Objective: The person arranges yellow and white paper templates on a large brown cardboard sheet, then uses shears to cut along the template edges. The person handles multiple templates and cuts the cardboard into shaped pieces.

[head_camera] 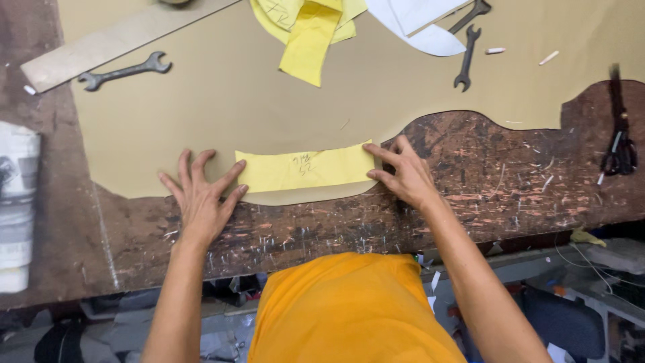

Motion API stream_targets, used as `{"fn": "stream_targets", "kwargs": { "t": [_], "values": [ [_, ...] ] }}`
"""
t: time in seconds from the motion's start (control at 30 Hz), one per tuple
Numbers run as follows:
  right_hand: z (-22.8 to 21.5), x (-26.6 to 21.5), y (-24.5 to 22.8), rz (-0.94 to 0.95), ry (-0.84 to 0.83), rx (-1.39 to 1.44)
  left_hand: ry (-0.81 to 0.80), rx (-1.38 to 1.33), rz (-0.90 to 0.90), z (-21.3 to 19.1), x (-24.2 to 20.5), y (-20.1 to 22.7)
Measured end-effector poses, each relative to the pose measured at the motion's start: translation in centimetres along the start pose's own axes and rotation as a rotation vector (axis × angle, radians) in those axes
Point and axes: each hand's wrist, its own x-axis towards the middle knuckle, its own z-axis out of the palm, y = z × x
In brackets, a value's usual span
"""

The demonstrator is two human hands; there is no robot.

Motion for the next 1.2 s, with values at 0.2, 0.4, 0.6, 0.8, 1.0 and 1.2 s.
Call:
{"fn": "stream_targets", "kwargs": {
  "t": [0.2,0.4,0.6,0.8,1.0,1.2],
  "values": [
    [-0.2,0.1,-0.7,0.003,-0.02,-0.012,-0.018,0.0,0.004,-0.4,-0.2,-0.1],
    [-0.5,-0.1,-0.2,-0.017,-0.018,0.01,-0.047,0.021,-0.016,-0.5,0.2,0.3],
    [-0.6,0.0,-0.1,-0.014,-0.037,0.048,-0.069,0.034,-0.015,-0.7,0.1,0.5],
    [-0.7,0.4,-0.1,-0.02,-0.025,0.054,-0.044,0.049,-0.008,-1.1,0.2,0.8],
    [-1.0,0.3,-0.2,-0.02,-0.006,0.027,-0.072,0.063,-0.035,-1.1,0.6,0.9],
    [-0.7,0.5,-0.2,-0.025,-0.003,0.014,-0.102,0.192,-0.163,-0.2,0.8,3.1]
  ]
}}
